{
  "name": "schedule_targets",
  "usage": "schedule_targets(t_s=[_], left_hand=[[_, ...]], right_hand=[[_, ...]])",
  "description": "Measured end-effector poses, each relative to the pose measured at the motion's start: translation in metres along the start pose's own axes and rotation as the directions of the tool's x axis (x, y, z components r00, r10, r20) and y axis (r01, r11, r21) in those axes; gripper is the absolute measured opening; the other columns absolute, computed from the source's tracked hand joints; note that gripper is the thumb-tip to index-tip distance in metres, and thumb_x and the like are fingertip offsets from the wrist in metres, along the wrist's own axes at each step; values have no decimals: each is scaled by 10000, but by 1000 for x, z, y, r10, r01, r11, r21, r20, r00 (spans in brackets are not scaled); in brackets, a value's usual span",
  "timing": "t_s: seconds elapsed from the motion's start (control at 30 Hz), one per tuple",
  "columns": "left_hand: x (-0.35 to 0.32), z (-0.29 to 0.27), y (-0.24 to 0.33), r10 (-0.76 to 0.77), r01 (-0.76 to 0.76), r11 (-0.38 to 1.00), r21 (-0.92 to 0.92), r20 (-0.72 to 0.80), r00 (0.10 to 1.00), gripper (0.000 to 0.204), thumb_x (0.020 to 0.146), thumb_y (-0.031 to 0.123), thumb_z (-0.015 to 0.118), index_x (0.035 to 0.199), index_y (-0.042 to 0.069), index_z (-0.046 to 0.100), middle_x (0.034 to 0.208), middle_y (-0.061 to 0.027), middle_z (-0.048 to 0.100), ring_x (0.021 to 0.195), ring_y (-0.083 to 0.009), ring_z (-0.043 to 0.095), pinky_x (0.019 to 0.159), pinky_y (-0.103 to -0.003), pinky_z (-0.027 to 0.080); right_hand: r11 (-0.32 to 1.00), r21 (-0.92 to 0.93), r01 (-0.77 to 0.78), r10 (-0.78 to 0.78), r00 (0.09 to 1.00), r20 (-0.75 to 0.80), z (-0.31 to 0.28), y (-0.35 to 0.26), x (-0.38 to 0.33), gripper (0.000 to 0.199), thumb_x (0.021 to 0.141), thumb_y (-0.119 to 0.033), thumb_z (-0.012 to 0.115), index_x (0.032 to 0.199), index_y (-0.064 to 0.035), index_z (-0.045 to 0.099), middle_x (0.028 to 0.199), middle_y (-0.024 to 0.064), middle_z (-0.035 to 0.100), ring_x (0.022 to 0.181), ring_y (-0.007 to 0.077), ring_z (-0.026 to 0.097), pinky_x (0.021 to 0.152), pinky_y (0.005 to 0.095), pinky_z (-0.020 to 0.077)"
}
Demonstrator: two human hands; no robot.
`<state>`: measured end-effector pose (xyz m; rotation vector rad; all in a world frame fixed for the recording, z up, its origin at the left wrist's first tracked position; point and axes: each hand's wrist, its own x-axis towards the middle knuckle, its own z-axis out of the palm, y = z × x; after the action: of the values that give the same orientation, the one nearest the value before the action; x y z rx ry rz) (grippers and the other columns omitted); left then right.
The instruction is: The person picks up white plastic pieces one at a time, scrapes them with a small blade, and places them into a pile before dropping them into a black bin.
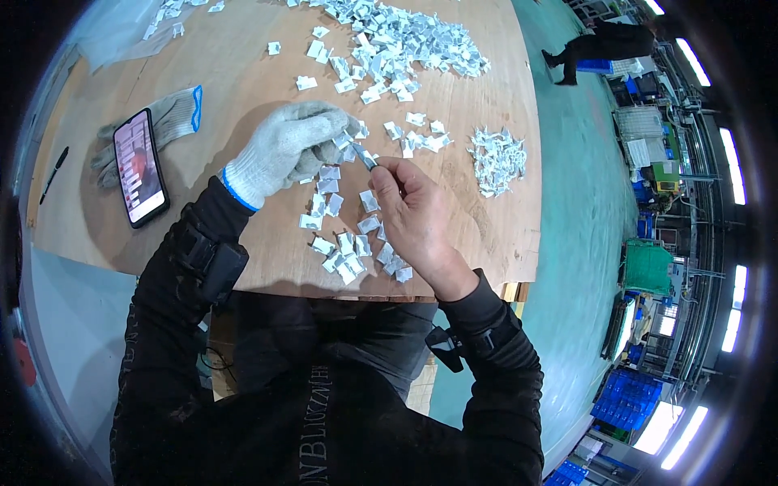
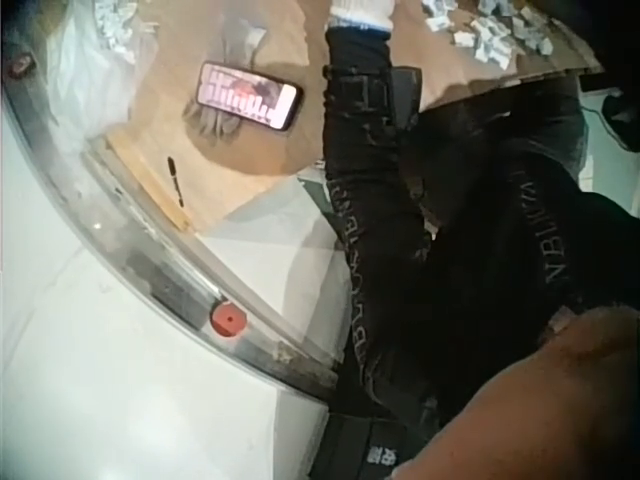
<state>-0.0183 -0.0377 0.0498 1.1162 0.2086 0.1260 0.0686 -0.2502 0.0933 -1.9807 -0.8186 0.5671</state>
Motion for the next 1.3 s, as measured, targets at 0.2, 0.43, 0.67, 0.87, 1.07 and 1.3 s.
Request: schedule_targets(t_s=[0.2, 0.43, 0.67, 0.87, 1.07, 1.3], left_hand=[[0, 2, 2, 8, -8, 1000, 3, -39, 999, 334, 1011, 339, 664, 1116, 24, 703, 776, -28, 665, 478, -35, 490, 391, -187, 344], [0, 0, 3, -2, 2, 1000, -12, -14, 1000, 343, 1003, 347, 675, 1110, 22, 701, 774, -24, 659, 483, -35, 503, 388, -187, 352], [3, 1, -1, 20, -21, 1000, -9, -44, 999, 342, 1000, 351, 680, 1101, 25, 705, 771, -22, 658, 485, -35, 509, 386, -187, 352], [1, 2, 1, -8, 11, 998, 63, -47, 999, 334, 1027, 324, 606, 1166, 50, 736, 809, 11, 674, 604, -21, 526, 487, -180, 364], [-3, 6, 5, -10, 14, 999, 51, -72, 997, 350, 1035, 324, 581, 1165, 37, 733, 772, 19, 649, 541, -22, 471, 445, -193, 321], [-5, 2, 10, -35, 33, 997, -67, -28, 999, 359, 1054, 328, 559, 1116, 10, 714, 780, -28, 660, 484, -45, 481, 398, -193, 318]], right_hand=[[1000, -19, -24, 25, 997, 73, 1, 1, -4, 225, 1085, -173, 580, 1167, 15, 673, 897, -14, 660, 748, 46, 523, 676, 210, 456], [998, 50, -23, 24, 1000, -18, 0, 5, 1, 224, 1084, -171, 583, 1168, 14, 677, 897, -17, 661, 742, 37, 518, 643, 196, 439], [997, 63, -34, 35, 999, -7, 3, 7, 2, 222, 1088, -168, 574, 1172, 11, 675, 899, -13, 662, 734, 34, 510, 617, 191, 427], [993, 112, -36, 37, 999, -6, 6, 8, 2, 217, 1087, -166, 577, 1167, 9, 676, 893, -14, 661, 725, 35, 509, 609, 193, 426], [998, -24, -53, 56, 989, 139, 5, -4, -3, 205, 1082, -160, 586, 1155, 9, 677, 889, -12, 660, 714, 34, 510, 608, 194, 428], [980, 196, -44, 42, 999, 11, 4, 7, 2, 205, 1081, -168, 589, 1139, 6, 679, 881, -11, 655, 696, 30, 513, 596, 197, 429]])
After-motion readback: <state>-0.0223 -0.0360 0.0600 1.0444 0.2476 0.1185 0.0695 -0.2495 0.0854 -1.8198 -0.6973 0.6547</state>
